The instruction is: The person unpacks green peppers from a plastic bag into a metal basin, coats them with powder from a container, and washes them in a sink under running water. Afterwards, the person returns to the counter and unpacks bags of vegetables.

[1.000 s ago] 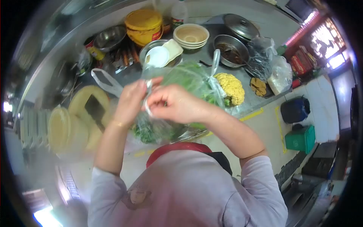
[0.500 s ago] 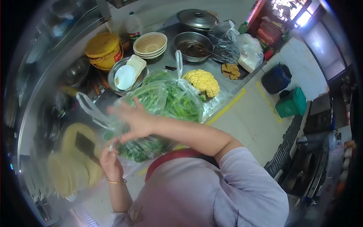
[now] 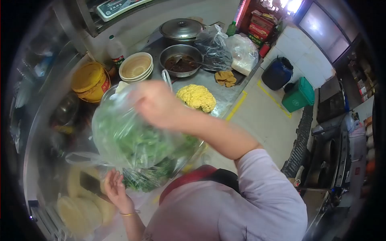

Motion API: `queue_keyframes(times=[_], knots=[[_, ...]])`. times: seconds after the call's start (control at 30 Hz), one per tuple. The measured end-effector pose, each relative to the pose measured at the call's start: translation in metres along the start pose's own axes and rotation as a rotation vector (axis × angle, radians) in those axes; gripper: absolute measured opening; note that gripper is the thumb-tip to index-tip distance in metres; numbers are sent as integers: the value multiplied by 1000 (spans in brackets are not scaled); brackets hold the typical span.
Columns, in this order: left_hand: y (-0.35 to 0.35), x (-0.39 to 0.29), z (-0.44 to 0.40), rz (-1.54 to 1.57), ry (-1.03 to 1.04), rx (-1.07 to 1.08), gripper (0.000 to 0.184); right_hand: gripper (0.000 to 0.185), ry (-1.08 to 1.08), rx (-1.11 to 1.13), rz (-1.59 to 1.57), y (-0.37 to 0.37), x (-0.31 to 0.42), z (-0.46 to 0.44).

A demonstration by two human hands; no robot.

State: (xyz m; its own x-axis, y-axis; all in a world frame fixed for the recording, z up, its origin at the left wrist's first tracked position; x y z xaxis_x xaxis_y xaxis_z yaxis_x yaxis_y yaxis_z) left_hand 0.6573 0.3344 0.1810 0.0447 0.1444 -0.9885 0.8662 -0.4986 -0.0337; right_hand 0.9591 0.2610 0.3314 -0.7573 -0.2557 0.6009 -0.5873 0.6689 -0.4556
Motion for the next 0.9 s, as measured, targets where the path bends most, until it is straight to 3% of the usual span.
queue_keyframes(times=[0.1,0.13,0.17,0.23,0.3,0.4,0.5,0.67,0.7,0.73,0.77,0.83,0.9], knots=[[13,3,-2,74,-56,-41,45,17,-180,-206,17,-97,8,23],[18,2,-3,88,-62,-49,45,16,-36,-204,-63,-125,-1,38],[24,3,-3,102,-68,-61,44,17,-43,-238,64,-154,-7,50],[37,8,-6,106,-92,-94,42,18,347,-198,98,-203,-31,82],[59,13,-4,122,-141,-125,40,18,579,-76,270,-232,-58,109],[101,16,-12,159,-182,-132,36,18,389,178,676,-247,-112,139],[148,10,-19,162,-150,-62,34,18,505,65,673,-272,-199,182],[217,-14,-25,131,-122,-31,32,22,455,-127,448,-258,-289,179],[224,-16,-23,103,-104,-18,32,24,526,-74,441,-244,-310,177],[230,-16,-20,75,-88,-9,31,26,376,-190,387,-226,-313,167],[235,-17,-18,46,-69,-5,30,22,360,-68,348,-210,-319,161],[242,-24,-10,-2,-14,6,27,19,540,29,244,-185,-333,149],[235,-28,2,-69,-9,-33,24,26,406,89,343,-176,-338,143]])
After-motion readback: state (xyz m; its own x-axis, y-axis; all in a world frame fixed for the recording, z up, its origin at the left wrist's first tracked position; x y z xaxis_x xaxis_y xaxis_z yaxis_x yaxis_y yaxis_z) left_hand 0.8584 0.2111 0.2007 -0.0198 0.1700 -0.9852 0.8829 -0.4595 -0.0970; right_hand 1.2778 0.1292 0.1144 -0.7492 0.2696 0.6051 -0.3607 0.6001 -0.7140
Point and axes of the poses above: each hand's wrist, its own z-axis away from the middle knuckle, its own y-axis out of the palm, x = y × z, the point moved 4 cm from there along -z, towards the middle knuckle, and after that the axes turned 4 degrees about -y, right-handed, at the moved point
